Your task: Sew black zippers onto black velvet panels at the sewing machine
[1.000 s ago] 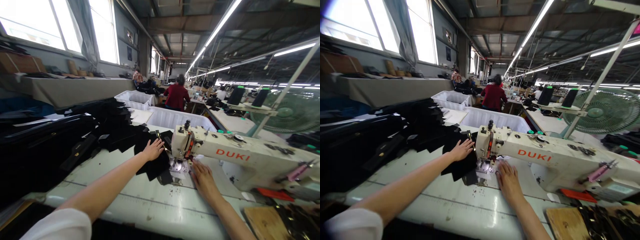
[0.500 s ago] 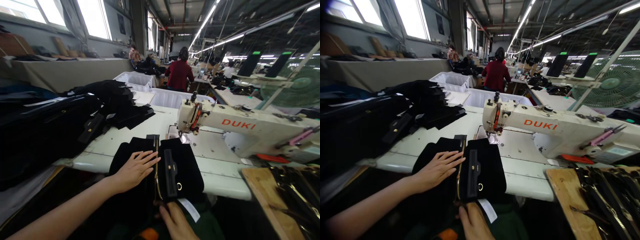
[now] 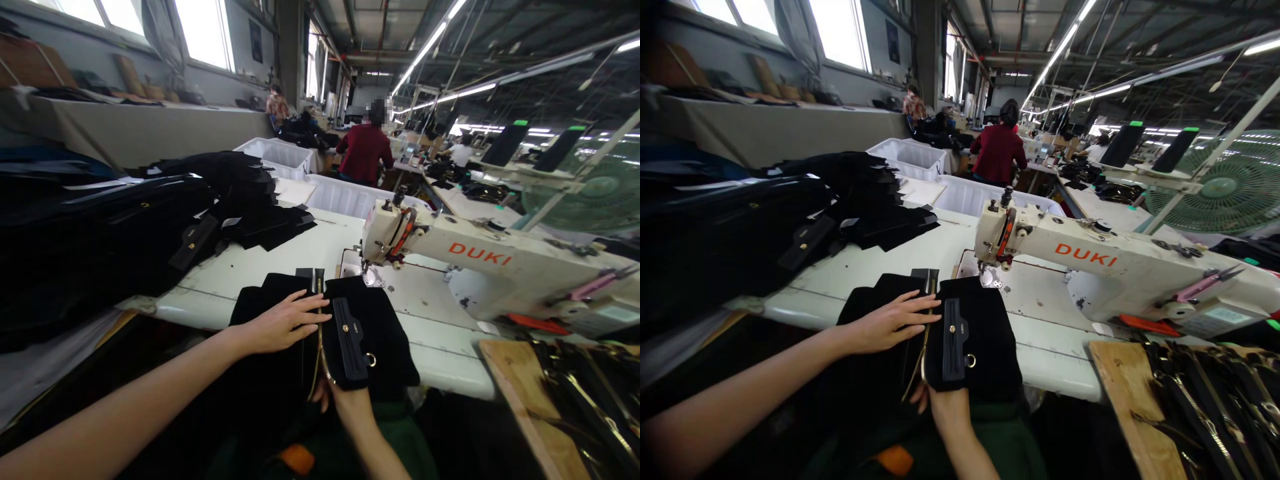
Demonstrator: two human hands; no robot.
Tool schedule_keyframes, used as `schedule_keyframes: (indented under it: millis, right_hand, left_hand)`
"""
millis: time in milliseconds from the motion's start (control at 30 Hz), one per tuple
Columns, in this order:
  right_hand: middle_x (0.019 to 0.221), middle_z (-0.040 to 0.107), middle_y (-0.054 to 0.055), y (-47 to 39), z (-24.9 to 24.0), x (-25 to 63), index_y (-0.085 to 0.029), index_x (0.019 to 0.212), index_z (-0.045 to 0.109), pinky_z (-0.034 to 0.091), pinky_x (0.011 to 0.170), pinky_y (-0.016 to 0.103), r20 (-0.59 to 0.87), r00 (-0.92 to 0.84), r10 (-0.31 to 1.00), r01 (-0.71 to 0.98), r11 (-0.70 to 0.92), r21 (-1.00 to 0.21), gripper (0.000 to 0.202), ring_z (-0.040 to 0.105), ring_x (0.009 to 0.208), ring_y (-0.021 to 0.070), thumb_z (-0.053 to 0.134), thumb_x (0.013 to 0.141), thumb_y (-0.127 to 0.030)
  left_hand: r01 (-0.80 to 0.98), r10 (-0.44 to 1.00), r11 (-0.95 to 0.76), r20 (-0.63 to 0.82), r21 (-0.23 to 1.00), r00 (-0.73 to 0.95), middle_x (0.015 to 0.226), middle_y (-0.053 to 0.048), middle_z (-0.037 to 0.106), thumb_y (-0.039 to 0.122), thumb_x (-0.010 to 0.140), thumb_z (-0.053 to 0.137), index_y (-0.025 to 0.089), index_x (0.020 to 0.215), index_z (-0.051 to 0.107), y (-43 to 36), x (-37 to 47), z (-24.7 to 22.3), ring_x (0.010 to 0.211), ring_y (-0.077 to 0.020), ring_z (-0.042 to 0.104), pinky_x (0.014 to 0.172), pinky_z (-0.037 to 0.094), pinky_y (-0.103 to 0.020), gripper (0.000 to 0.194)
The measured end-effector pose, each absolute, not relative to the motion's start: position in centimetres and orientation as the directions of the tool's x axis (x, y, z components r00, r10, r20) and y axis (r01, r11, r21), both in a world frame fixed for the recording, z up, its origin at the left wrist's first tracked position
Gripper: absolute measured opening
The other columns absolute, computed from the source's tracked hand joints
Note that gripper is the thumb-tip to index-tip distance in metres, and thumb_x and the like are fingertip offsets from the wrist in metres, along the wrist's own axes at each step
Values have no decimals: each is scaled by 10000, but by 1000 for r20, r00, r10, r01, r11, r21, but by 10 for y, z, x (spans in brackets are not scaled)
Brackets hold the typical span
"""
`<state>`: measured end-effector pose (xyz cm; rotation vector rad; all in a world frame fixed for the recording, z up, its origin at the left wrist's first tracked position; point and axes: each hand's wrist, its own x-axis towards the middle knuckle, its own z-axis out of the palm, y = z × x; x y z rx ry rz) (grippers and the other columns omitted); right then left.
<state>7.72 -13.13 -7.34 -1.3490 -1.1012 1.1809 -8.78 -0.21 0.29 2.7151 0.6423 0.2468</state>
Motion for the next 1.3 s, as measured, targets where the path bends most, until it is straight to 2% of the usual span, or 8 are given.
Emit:
schedule_keyframes:
  millis: [133,267,333,533,1000,1100,1200,1300]
  right_hand:
    - [472,524,-5,-128,-73,87,-203,642,623,418,414,254,-143,116,983,59,-151,-987,526,491,411,141,608,800,-704]
    - [585,570,-4,-159,-68,87,-191,775,635,456,496,260,-188,93,978,51,-193,-980,474,529,502,144,675,768,-663]
    - [590,562,-13,-178,-65,86,-169,833,634,414,456,240,-244,43,969,20,-245,-969,486,477,451,113,693,765,-646]
    - [452,462,-33,-194,-69,84,-149,634,606,257,386,201,-345,23,938,-47,-343,-938,575,350,377,64,684,733,-710]
    - [595,608,10,-193,-80,83,-138,762,683,400,453,214,-298,73,952,-114,-289,-950,481,500,477,107,747,742,-615]
    - [745,697,47,-195,-82,83,-151,866,704,512,609,251,-277,67,959,-121,-267,-956,426,635,650,164,735,783,-567]
    - [1060,723,98,-203,-85,86,-185,1068,703,536,898,362,-185,71,980,-2,-185,-983,381,674,1006,259,686,854,-499]
    - [1146,695,112,-203,-75,96,-218,1148,687,535,945,405,97,182,979,387,19,-922,289,642,1109,300,630,911,-374]
  left_hand:
    - [402,457,-840,77,363,886,1556,2,361,319,1057,421,359,1473,400,-3,-86,3,1465,-186,255,1211,143,-463,419]
    - [397,450,-850,85,348,889,1569,-12,332,360,1023,506,356,1471,408,-1,-88,0,1471,-206,238,1214,109,-466,459]
    - [377,429,-859,86,346,899,1571,-4,325,360,1014,523,364,1460,426,-1,-90,-2,1472,-205,236,1216,99,-456,456]
    - [364,414,-866,83,342,907,1595,-7,265,366,1021,505,358,1479,395,-1,-90,-6,1484,-212,193,1213,62,-459,472]
    - [379,429,-855,75,354,900,1594,-3,269,374,1016,516,355,1484,383,-2,-89,-6,1486,-201,185,1215,61,-442,487]
    - [373,435,-844,86,386,896,1591,5,277,367,1011,527,367,1474,397,-1,-89,-8,1484,-204,194,1215,63,-449,481]
    - [369,455,-827,120,424,883,1575,32,317,354,991,559,392,1455,420,-3,-92,-10,1470,-200,241,1223,67,-441,486]
    - [420,554,-785,213,455,804,1567,14,341,360,981,566,360,1473,397,-11,-88,-11,1447,-206,304,1224,158,-419,520]
